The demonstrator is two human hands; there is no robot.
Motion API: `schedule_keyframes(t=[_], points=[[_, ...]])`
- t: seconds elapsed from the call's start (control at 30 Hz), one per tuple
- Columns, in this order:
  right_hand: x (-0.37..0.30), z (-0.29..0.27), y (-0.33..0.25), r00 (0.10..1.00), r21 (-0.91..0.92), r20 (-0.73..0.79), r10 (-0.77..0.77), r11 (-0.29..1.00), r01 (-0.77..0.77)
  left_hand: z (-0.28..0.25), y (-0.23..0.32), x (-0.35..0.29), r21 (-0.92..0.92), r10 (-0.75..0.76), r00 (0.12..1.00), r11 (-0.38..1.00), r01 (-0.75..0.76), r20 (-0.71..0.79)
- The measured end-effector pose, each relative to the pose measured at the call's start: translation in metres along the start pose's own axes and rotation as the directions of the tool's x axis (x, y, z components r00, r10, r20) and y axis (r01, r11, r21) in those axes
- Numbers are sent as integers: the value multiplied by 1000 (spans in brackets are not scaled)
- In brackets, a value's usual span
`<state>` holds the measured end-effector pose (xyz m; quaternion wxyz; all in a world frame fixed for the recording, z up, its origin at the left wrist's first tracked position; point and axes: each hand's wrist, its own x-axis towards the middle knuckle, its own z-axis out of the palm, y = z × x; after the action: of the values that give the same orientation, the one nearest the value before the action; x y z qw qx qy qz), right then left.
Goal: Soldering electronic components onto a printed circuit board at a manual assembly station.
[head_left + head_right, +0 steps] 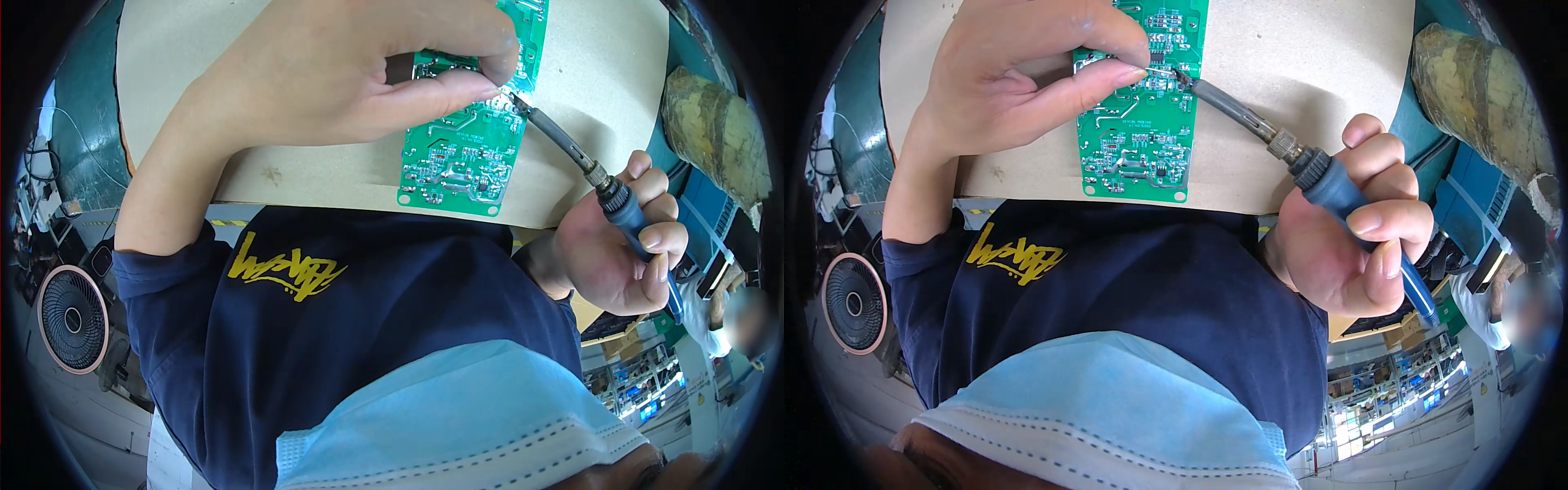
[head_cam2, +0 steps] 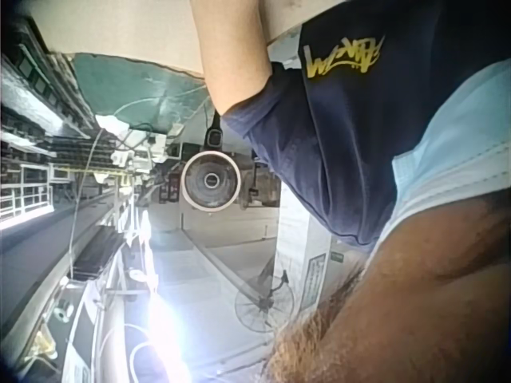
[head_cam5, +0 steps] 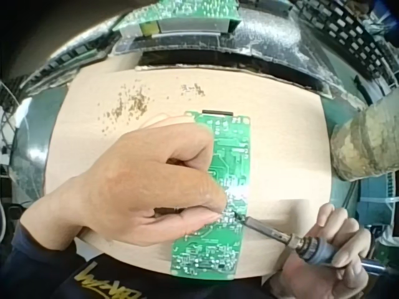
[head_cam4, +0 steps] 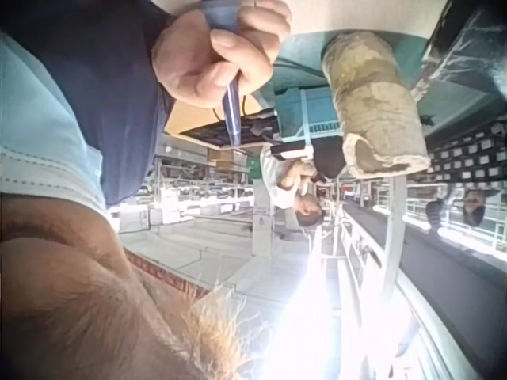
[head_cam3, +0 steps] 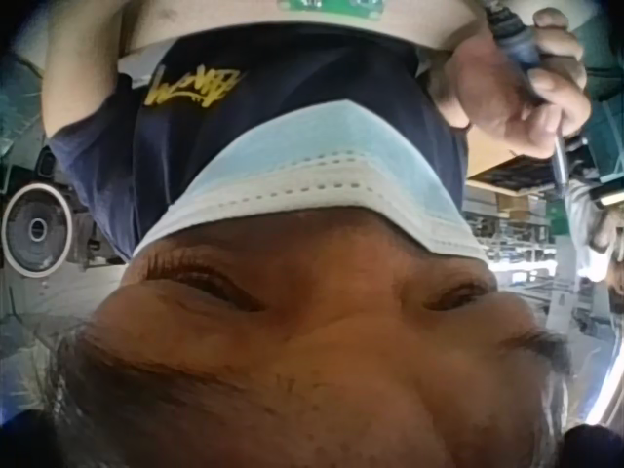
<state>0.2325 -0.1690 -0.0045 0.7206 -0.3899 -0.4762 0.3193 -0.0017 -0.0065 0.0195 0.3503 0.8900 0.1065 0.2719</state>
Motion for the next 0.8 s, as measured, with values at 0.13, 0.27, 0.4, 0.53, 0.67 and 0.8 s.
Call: schedule_keyframes(t=[0.13,0.27,0.4,0.53,0.67,0.8], points=[[0,-1,1,1000,10,-11,29,1000,-29,7,-10,-4,-23,27,999,999,-28,-27],[-1,0,1,1000,2,-22,18,1000,-18,10,-11,-6,-63,48,995,997,-54,-91],[-2,1,0,1000,-7,-11,-1,1000,1,6,-4,-3,-48,50,994,997,-55,-94],[-1,1,0,1000,-7,7,-11,1000,12,1,-1,0,200,58,994,977,-74,88],[-1,2,0,1000,33,1,2,999,-2,2,-2,-1,39,44,999,998,-43,-21],[-2,4,1,1000,37,-14,-1,999,1,5,-5,-3,184,78,994,979,-91,81]])
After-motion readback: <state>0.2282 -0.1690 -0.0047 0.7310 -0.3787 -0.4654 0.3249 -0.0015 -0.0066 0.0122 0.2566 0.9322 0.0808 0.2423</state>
